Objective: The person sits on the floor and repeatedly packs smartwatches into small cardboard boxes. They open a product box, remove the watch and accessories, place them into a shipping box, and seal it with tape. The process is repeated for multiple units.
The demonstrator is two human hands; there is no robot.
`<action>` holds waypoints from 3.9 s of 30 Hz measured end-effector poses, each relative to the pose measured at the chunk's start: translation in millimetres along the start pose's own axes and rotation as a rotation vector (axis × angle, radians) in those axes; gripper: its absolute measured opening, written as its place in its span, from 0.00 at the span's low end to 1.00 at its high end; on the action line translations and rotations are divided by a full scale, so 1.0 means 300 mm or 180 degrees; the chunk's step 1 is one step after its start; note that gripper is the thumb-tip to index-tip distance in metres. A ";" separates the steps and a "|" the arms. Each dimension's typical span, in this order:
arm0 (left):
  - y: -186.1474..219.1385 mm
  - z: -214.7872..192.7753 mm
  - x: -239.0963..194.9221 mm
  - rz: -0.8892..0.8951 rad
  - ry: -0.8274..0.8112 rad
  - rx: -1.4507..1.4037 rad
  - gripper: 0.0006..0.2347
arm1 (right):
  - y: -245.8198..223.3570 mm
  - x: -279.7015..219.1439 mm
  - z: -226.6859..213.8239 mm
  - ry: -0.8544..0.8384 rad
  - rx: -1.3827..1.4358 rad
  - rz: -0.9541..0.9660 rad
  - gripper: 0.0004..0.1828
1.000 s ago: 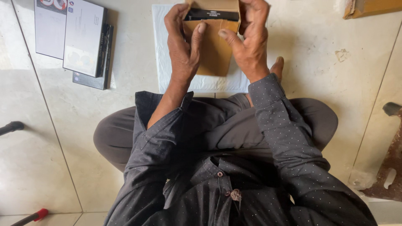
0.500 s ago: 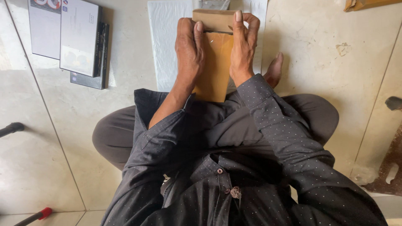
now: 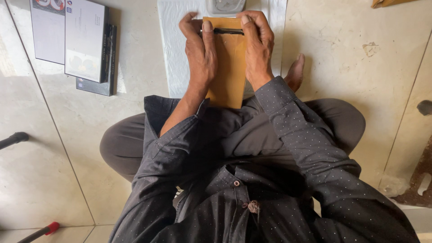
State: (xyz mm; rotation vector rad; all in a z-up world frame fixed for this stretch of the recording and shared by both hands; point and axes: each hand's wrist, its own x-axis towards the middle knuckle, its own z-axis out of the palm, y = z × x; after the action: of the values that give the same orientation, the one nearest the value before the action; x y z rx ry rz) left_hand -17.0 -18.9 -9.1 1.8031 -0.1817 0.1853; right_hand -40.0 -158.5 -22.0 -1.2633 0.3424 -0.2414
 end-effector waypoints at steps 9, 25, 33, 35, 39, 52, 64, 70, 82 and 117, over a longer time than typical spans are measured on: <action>-0.072 -0.018 0.011 -0.0419 -0.0165 0.0221 0.12 | -0.013 0.005 0.000 -0.0587 0.0102 0.0304 0.07; 0.066 -0.099 0.030 -0.0187 -0.0681 0.0380 0.13 | 0.035 0.046 -0.003 -0.0074 -0.0333 -0.0324 0.11; -0.040 -0.075 0.107 -0.0164 -0.1317 0.0547 0.15 | -0.008 0.299 0.025 0.0343 -0.2338 0.0180 0.17; -0.069 -0.067 0.112 -0.0038 -0.1277 0.0321 0.24 | 0.010 0.348 0.041 0.0278 -0.2090 0.0551 0.21; -0.118 -0.044 0.118 -0.0036 -0.1367 0.0391 0.30 | 0.053 0.438 0.065 -0.0073 -0.0762 0.0199 0.15; -0.187 -0.024 0.102 -0.0112 -0.1363 0.0298 0.35 | -0.062 0.304 0.054 0.0156 -0.1480 0.0714 0.13; -0.235 -0.047 0.118 -0.0963 -0.1552 0.0703 0.29 | 0.053 0.173 0.032 0.0090 -0.0802 0.1121 0.15; -0.247 -0.098 0.129 -0.1548 -0.1623 0.0719 0.21 | 0.173 0.232 -0.008 -0.0021 -0.0733 0.0928 0.15; 0.205 -0.308 0.040 0.0473 0.0032 0.0411 0.16 | 0.027 0.126 -0.083 0.0058 -0.0961 0.0596 0.09; 0.183 -0.293 -0.168 0.1149 -0.0788 0.1037 0.38 | -0.428 -0.110 0.104 -0.1686 -0.2001 0.1684 0.14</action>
State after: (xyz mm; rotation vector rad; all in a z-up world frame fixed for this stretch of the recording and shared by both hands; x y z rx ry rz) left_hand -80.9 54.8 52.4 2.1043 -0.6884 0.2577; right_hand -57.3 -155.8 113.0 -1.7322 0.2863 0.6950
